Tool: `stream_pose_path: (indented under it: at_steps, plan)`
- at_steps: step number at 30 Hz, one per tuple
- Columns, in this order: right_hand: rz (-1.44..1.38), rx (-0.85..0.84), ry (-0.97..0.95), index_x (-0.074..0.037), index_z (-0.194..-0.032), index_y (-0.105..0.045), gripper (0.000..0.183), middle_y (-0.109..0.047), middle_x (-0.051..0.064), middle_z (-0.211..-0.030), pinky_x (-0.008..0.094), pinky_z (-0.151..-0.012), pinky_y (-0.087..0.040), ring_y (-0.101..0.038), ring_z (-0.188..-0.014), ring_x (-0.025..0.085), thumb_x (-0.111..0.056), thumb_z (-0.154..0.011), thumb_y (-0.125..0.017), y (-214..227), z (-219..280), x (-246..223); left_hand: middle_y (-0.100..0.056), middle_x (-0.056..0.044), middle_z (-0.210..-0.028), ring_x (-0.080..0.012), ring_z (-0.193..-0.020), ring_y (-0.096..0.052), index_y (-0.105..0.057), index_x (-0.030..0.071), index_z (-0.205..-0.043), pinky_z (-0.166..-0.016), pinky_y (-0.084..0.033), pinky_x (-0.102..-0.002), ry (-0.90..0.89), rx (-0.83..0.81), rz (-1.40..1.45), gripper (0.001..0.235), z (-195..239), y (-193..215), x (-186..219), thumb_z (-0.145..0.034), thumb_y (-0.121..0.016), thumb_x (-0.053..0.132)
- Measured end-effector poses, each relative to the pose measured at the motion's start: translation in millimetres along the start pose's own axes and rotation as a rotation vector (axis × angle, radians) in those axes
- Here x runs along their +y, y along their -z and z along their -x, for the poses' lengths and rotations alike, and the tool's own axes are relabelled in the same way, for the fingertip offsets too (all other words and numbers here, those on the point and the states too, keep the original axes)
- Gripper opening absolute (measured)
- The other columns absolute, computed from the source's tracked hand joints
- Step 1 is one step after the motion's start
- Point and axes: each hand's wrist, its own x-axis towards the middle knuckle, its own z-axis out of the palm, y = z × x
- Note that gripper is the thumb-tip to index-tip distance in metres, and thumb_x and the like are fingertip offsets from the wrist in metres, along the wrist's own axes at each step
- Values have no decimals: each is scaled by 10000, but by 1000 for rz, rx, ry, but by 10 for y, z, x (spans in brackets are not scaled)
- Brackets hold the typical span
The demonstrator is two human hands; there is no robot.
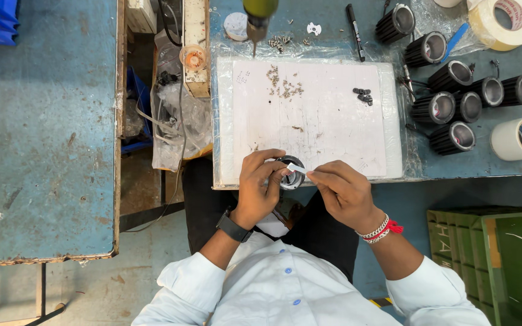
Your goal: The person assembles LED light fixtures by inserting components into the fixture housing, using an electric screwdriver to secure screws, and attaching small plastic covers to the assembly.
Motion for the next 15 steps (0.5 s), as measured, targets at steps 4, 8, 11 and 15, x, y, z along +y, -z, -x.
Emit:
stream_pose_path:
  at_steps: [4, 8, 11, 15]
  plan:
    - [-10, -33, -12, 4, -1052, -725, 195, -703, 123, -942, 287, -653, -552, -694, -779, 215, 96, -881, -714, 58, 18, -29, -703, -76, -1223, -273, -1114, -592, -746, 55, -951, -979, -472, -372, 0, -2, 5, 41, 3, 1, -3, -915, -728, 59]
    - [-49, 29, -99, 3, -1025, -736, 173, -717, 119, -939, 262, -612, -542, -701, -745, 181, 106, -887, -721, 86, 29, -18, -700, -68, -1226, -275, -1110, -595, -746, 59, -945, -983, -469, -376, -15, 0, 9, 68, -2, -7, 7, -894, -722, 21]
    - [-53, 44, -93, 12, -1030, -734, 181, -714, 119, -945, 263, -621, -547, -701, -752, 180, 122, -888, -712, 61, 28, -11, -699, -64, -1228, -274, -1101, -600, -746, 62, -945, -986, -460, -382, -24, -3, 3, 100, -9, 1, 7, -879, -709, -3]
    - [6, 6, -21, 11, -1032, -734, 209, -703, 119, -943, 283, -650, -551, -695, -784, 208, 132, -863, -711, 45, 21, -23, -699, -58, -1229, -271, -1103, -604, -744, 73, -935, -995, -451, -383, -34, -8, -3, 117, -12, 6, 14, -868, -706, -14]
